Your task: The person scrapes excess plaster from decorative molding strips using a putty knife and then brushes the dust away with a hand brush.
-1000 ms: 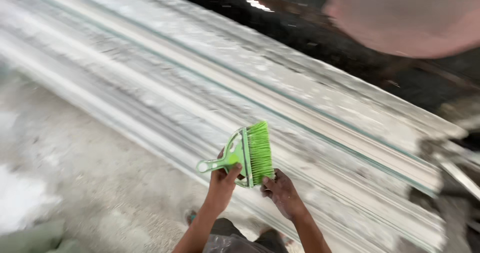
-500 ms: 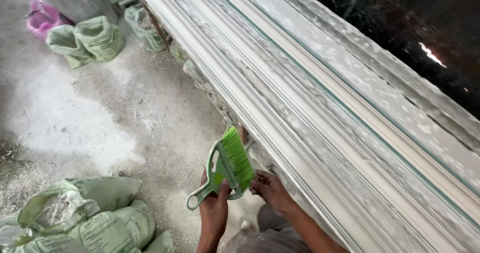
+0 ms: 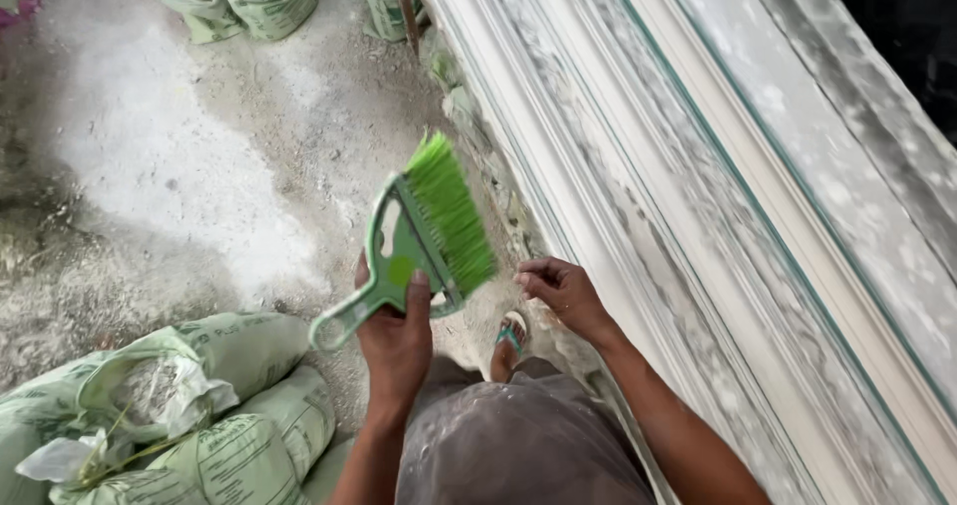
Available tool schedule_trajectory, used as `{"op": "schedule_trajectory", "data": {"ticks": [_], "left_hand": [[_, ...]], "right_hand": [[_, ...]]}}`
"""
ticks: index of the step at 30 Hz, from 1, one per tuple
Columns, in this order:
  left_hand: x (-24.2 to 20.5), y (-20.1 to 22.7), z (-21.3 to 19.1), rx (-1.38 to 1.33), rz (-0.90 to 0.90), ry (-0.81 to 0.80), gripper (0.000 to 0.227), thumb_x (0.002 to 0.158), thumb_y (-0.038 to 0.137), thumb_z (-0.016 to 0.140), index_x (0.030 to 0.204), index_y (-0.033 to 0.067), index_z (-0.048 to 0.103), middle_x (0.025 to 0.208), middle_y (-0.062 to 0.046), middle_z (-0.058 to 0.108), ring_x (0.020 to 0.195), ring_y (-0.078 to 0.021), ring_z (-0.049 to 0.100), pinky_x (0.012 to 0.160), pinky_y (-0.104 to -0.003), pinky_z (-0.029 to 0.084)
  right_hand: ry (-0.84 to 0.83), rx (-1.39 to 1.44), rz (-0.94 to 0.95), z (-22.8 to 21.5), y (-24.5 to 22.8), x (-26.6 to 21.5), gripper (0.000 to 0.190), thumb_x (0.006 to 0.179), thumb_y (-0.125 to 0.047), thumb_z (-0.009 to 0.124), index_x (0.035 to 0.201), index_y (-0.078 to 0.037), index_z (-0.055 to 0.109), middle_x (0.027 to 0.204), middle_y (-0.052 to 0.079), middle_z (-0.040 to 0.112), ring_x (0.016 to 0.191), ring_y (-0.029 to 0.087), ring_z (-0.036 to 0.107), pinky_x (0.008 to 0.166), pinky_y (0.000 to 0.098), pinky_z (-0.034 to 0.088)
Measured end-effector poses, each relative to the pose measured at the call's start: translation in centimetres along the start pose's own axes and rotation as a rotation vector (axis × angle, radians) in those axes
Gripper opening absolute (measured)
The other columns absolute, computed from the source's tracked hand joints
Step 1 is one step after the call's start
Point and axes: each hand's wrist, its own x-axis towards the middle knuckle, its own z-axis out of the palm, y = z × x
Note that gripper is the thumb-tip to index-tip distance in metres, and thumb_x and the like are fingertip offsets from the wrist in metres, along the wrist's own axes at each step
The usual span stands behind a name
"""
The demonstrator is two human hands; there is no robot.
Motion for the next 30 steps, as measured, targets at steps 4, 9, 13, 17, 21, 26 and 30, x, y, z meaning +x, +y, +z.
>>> {"op": "schedule_trajectory", "data": {"ticks": [4,9,13,17,21,26,30], "left_hand": [[10.2,0.5,-0.1,-0.009,0.003,0.002,0.072,0.103,0.019,0.058,0.160,0.0012,0.018,0.142,-0.036,0.053,0.125,-0.0433,0.060,0.093,-0.062,0.060],[24.6,-3.4,0.2,-0.034,-0.141,-0.030,0.077,0.100,0.022,0.064,0.161,0.0023,0.020,0.127,-0.028,0.061,0.107,-0.0300,0.064,0.088,-0.052,0.061],[37.3,-3.5,1.2,-0.089,-0.328,-0.003,0.076,0.094,0.019,0.074,0.157,0.0021,0.034,0.100,-0.018,0.069,0.067,-0.0208,0.069,0.058,-0.036,0.056],[47.9,-6.6,1.3,-0.118,-0.522,0.083,0.041,0.092,0.029,0.076,0.112,-0.0067,0.069,0.079,-0.018,0.063,0.050,-0.0191,0.059,0.043,-0.040,0.046],[55.5,-18.4,3.1,-0.214,-0.703,0.283,0.062,0.085,0.032,0.088,0.116,-0.0116,0.058,0.094,-0.026,0.063,0.074,-0.0287,0.067,0.056,-0.046,0.051],[60.8,-25.7,9.9,-0.468,-0.909,0.420,0.073,0.087,0.024,0.085,0.139,-0.0078,0.043,0.123,-0.027,0.060,0.103,-0.0406,0.070,0.083,-0.056,0.064],[62.4,-26.4,11.7,-0.599,-1.012,0.236,0.065,0.097,0.019,0.078,0.144,-0.0038,0.040,0.143,-0.028,0.053,0.124,-0.0510,0.058,0.096,-0.074,0.053]], "right_hand": [[-0.106,-0.147,-0.007,4.0,-2.7,8.5,0.023,0.093,-0.022,0.081,0.102,-0.001,0.077,0.080,0.016,0.079,0.076,0.019,0.074,0.077,0.0371,0.059],[-0.161,-0.355,0.054,7.9,-4.9,19.9,0.028,0.097,-0.016,0.067,0.119,-0.001,0.073,0.113,0.027,0.076,0.115,0.042,0.069,0.099,0.0540,0.054],[-0.026,-0.448,0.279,9.8,-5.5,28.2,0.048,0.098,-0.044,0.069,0.123,-0.003,0.073,0.124,0.024,0.073,0.123,0.041,0.066,0.105,0.0505,0.052],[0.013,-0.413,0.225,12.3,-2.5,33.9,0.054,0.104,-0.046,0.055,0.128,0.001,0.070,0.128,0.028,0.069,0.128,0.046,0.061,0.106,0.0578,0.048],[0.105,-0.281,0.428,14.5,1.6,36.3,0.056,0.105,-0.048,0.055,0.115,0.004,0.074,0.103,0.027,0.076,0.104,0.042,0.071,0.088,0.0482,0.055],[0.532,0.740,0.847,16.4,2.7,38.4,0.097,0.102,-0.024,0.064,0.164,-0.016,-0.010,0.162,0.023,0.017,0.119,0.039,0.056,0.102,0.0707,0.056],[0.948,1.165,0.616,15.7,3.0,39.5,0.043,0.102,-0.013,0.059,0.133,-0.015,0.029,0.140,0.009,0.038,0.136,0.041,0.049,0.114,0.0682,0.044]]}}
